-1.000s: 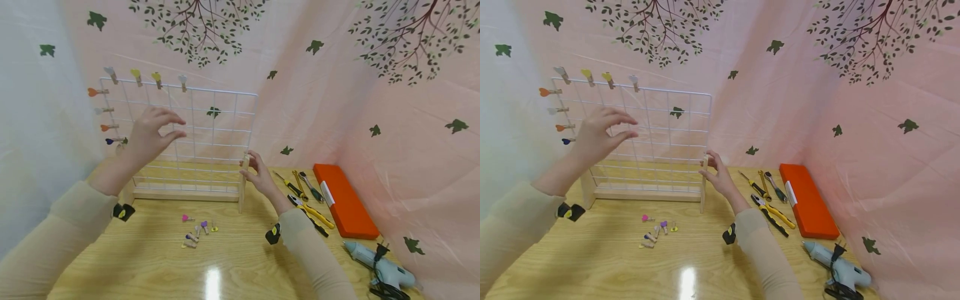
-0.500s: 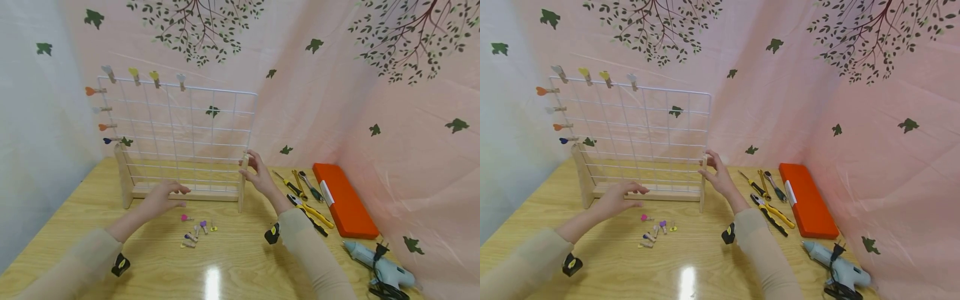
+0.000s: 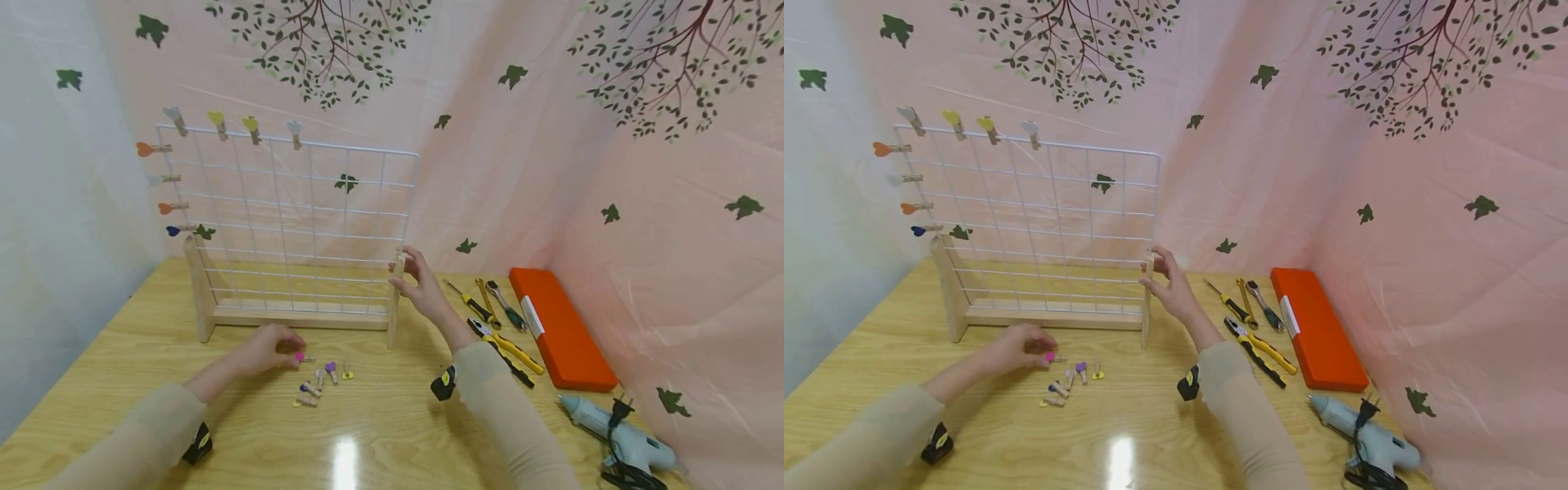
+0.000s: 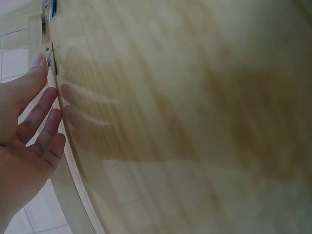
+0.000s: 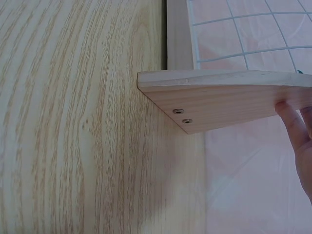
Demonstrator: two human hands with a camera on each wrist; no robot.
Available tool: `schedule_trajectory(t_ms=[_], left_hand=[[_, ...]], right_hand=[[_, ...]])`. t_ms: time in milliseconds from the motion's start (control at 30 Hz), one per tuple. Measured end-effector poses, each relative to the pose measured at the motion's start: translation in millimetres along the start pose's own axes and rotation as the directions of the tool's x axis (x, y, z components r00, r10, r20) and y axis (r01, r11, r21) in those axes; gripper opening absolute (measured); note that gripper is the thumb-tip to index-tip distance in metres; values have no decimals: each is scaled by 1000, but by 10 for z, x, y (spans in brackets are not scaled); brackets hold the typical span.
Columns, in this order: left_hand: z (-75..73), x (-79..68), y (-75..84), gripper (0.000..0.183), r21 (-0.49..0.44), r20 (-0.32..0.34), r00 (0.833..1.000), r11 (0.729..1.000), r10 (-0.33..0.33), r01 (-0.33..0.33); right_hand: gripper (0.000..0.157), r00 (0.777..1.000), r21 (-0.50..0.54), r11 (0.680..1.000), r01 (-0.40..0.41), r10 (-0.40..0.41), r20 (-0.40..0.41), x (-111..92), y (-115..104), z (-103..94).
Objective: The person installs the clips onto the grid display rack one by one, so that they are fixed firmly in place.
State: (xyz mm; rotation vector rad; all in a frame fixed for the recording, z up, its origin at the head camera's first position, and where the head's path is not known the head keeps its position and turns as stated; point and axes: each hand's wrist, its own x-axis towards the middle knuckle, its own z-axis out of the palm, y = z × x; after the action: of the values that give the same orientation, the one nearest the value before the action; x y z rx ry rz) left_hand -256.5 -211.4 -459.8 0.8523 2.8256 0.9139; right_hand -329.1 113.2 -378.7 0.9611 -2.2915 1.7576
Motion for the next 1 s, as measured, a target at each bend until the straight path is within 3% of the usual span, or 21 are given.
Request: schedule_trajectory(t_ms=[267, 533, 800, 1000], left_hand=[[9, -6, 22, 16, 65, -9, 998, 996, 60, -59], [-60, 12, 92, 18, -89, -50, 999, 996, -17, 12], [-291, 43, 294, 16, -160, -134, 990, 987, -46, 24], [-549, 87, 532, 15, -253, -135, 984, 964, -117, 79]], right_hand=[[56, 1000, 14, 1000, 6, -6, -6, 18, 61, 14], [58, 1000, 15, 1000, 4, -4, 0, 7, -24, 5], [58, 1000, -6, 1000, 3, -3, 2, 7, -38, 4], [57, 1000, -4, 1000, -8, 8, -2, -10, -50, -8]])
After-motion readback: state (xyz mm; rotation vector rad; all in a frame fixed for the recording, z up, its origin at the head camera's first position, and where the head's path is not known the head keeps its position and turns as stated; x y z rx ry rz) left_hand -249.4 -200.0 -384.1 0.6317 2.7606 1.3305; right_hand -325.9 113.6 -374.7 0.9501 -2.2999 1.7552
